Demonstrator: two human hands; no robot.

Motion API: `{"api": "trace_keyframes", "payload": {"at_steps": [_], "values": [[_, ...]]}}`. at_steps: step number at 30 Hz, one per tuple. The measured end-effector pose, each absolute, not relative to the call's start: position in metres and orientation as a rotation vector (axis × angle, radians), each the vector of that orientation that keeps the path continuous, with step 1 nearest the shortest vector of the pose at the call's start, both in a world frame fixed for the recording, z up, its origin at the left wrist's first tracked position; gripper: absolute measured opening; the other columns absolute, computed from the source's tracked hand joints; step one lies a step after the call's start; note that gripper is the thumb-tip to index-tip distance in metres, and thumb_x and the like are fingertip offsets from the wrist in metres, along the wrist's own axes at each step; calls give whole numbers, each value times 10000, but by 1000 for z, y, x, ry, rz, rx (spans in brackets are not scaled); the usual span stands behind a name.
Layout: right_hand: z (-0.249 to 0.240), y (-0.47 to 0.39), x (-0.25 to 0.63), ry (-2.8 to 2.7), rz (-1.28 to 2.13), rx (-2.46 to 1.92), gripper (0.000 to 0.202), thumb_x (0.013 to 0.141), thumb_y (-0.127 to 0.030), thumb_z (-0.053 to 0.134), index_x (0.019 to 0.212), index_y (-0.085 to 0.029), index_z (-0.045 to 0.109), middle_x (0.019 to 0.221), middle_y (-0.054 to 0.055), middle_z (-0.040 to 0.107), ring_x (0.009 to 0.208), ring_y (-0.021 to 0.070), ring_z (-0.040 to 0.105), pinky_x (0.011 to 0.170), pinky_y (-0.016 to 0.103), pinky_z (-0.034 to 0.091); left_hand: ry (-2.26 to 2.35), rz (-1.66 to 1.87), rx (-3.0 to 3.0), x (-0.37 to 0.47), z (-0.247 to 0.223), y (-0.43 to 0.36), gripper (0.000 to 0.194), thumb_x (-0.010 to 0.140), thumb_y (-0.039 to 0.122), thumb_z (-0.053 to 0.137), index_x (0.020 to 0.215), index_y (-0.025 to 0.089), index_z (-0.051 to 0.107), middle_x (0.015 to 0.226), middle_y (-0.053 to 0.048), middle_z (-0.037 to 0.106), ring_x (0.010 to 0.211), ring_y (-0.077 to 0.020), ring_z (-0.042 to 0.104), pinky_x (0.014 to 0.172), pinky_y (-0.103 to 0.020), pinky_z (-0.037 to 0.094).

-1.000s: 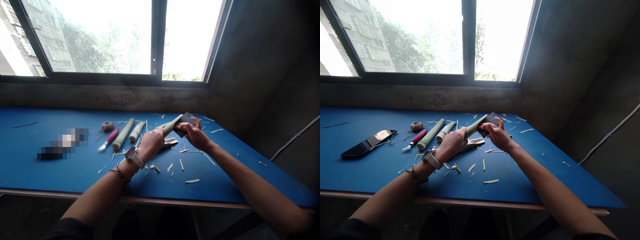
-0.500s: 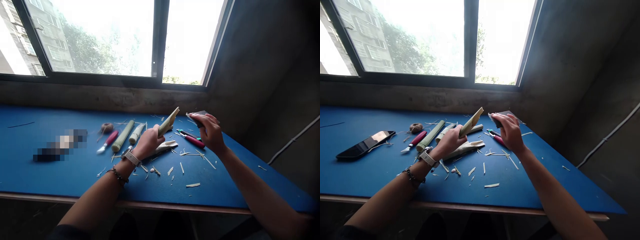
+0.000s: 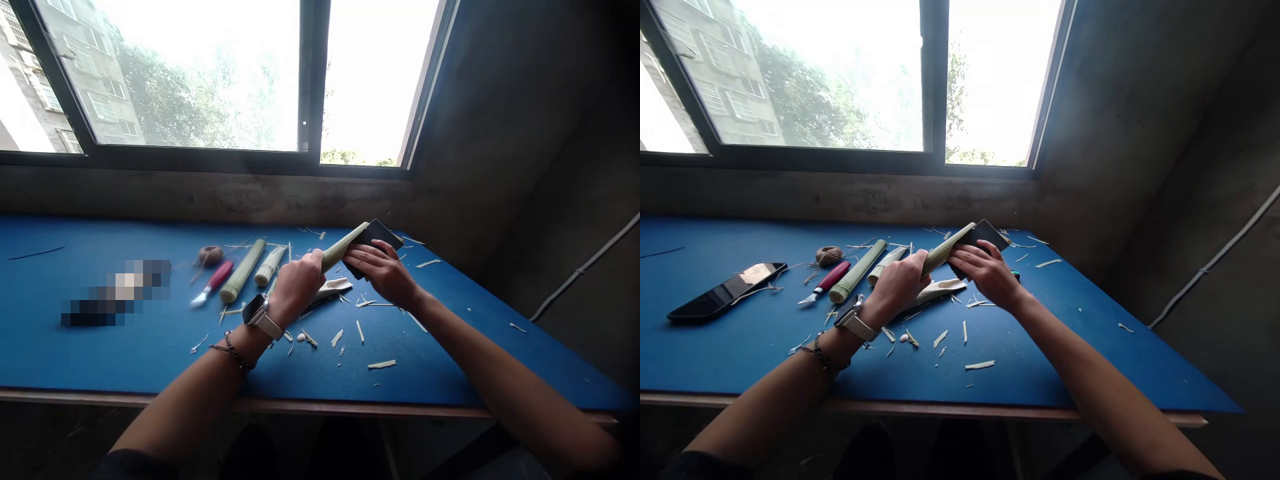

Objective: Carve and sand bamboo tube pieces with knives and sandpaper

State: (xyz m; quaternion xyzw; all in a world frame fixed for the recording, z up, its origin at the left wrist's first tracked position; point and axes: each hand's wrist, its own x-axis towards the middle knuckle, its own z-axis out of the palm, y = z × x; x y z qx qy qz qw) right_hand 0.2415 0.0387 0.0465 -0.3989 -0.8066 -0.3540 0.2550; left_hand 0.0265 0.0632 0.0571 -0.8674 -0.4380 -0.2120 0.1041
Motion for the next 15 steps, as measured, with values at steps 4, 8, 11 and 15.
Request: {"api": "trace_keyframes", "payload": {"at_steps": [4, 8, 11, 15], "values": [[43, 42, 246, -2138, -997, -1113, 504, 881, -61, 372, 1331, -281, 426, 1331, 7, 486, 1256, 164, 424, 1087, 442, 216, -1283, -699, -2673, 25, 57, 65, 197, 844, 237, 471, 1021, 149, 465, 856, -82, 644, 718, -198, 628, 539, -246, 386], [45, 43, 248, -2180, -978, -1066, 539, 871, -35, 366, 1358, -264, 386, 1344, 18, 469, 1265, 153, 407, 1086, 426, 236, -1256, -822, -2911, 25, 56, 69, 207, 803, 269, 508, 973, 152, 507, 832, -58, 637, 708, -176, 594, 548, -241, 376], [46, 41, 247, -2121, -941, -1092, 548, 871, -51, 378, 1370, -277, 366, 1346, 19, 465, 1264, 172, 407, 1088, 454, 229, -1188, -934, -3053, 25, 55, 72, 231, 772, 298, 530, 955, 157, 529, 837, -41, 624, 702, -163, 562, 553, -239, 372], [48, 39, 245, -2173, -930, -1047, 522, 882, -65, 387, 1349, -299, 392, 1326, -3, 487, 1264, 169, 406, 1103, 469, 189, -1198, -1020, -3167, 25, 53, 75, 261, 756, 321, 522, 954, 152, 538, 828, -26, 608, 664, -144, 526, 540, -234, 365]]}}
